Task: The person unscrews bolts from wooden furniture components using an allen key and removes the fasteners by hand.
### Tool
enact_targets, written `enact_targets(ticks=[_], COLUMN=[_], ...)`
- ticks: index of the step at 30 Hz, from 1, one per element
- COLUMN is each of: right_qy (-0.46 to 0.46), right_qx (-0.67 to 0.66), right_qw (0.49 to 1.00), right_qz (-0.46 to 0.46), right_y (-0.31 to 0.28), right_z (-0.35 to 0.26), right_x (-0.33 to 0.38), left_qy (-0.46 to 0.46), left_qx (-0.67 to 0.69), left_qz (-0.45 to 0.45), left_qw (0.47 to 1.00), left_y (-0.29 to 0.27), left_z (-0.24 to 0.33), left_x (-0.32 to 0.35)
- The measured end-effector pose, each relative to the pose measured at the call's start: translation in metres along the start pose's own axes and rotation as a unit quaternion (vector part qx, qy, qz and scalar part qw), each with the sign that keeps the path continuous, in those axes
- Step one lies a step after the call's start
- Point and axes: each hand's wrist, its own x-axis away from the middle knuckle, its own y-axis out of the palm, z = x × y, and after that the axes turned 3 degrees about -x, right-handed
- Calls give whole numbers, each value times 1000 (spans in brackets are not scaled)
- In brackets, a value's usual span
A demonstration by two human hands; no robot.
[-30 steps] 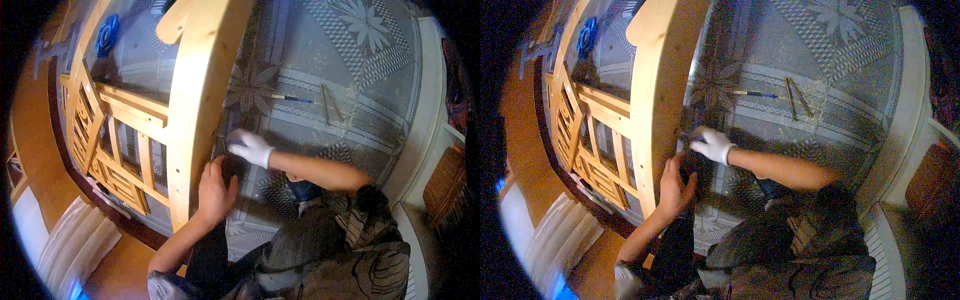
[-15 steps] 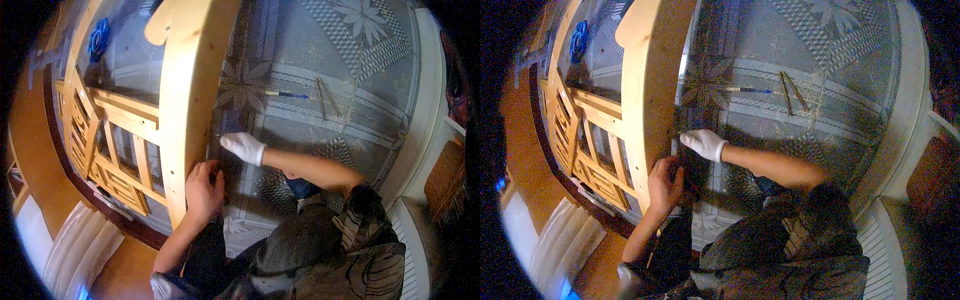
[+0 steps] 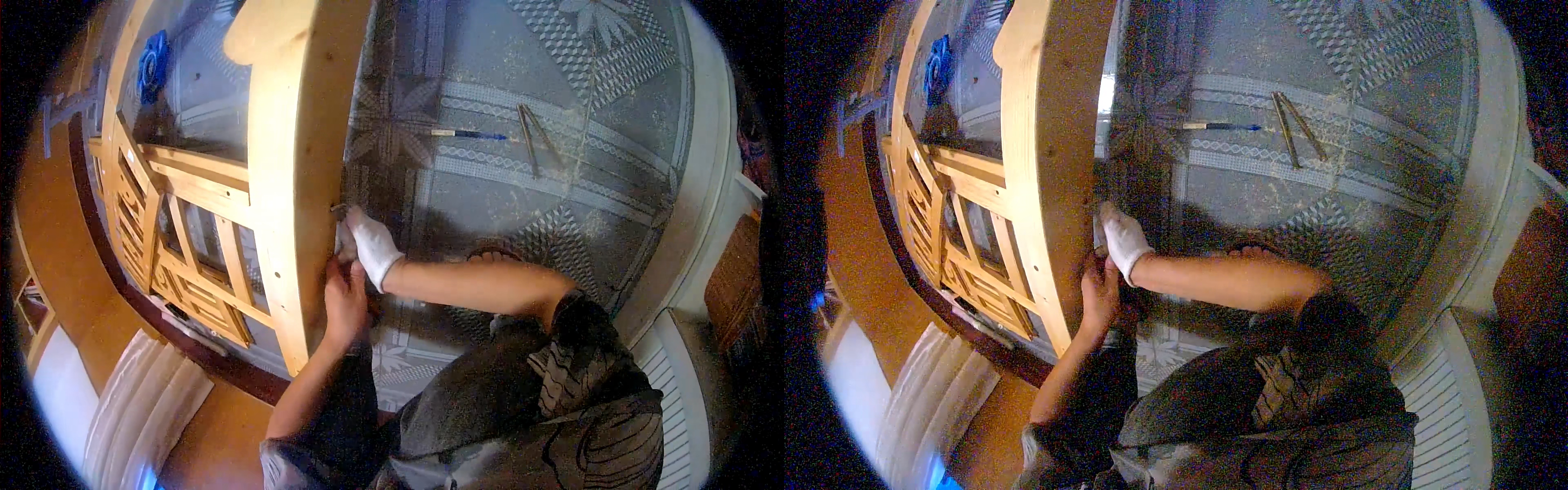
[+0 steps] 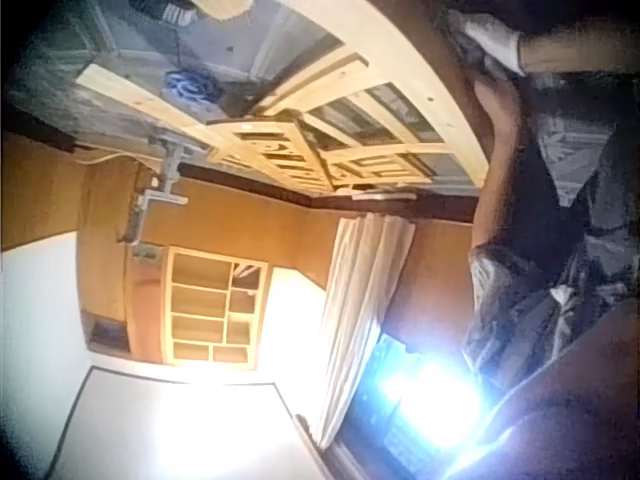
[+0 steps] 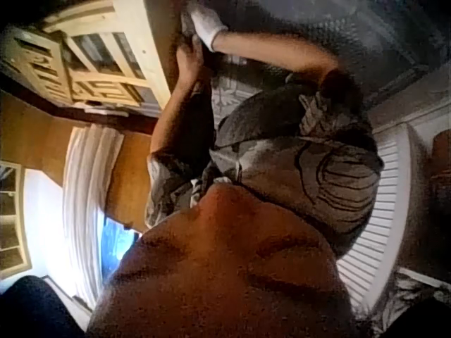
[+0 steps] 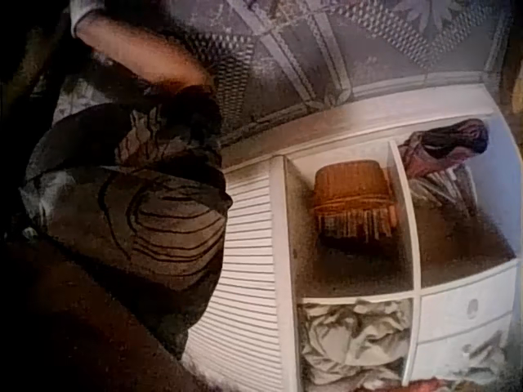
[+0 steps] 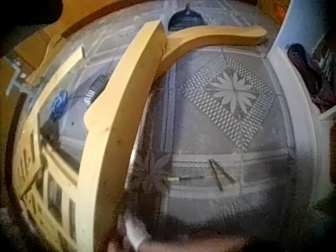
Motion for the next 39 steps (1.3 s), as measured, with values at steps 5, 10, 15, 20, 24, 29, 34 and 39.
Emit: enact_targets(ticks=[5, 10, 15, 20, 24, 29, 34, 39], right_qy=[-9, -133, -111, -104, -143, -74, -42, 7], right_qx=[-2, 80, 106, 113, 49, 26, 2, 9], right_qw=[998, 987, 987, 984, 988, 997, 999, 1000], right_qz=[62, 47, 50, 90, 34, -28, -19, -4], right_y=[8, 2, 2, 4, 0, -4, 2, 6], right_z=[-10, -25, -22, -17, -23, -37, -47, -53], right_x=[12, 9, 9, 7, 6, 11, 19, 22], left_qy=[-36, -145, -164, -175, -280, -298, -326, -367], left_qx=[8, 138, 124, 189, 304, 387, 432, 494], left_qz=[-33, -56, -104, -120, -156, -151, -99, -82], left_qw=[999, 978, 973, 959, 897, 859, 835, 784], left_y=[-3, -11, -14, -9, -25, -43, -56, -65], left_z=[4, 25, 40, 37, 36, 46, 61, 70], left_x=[6, 2, 2, 3, 2, 9, 9, 6])
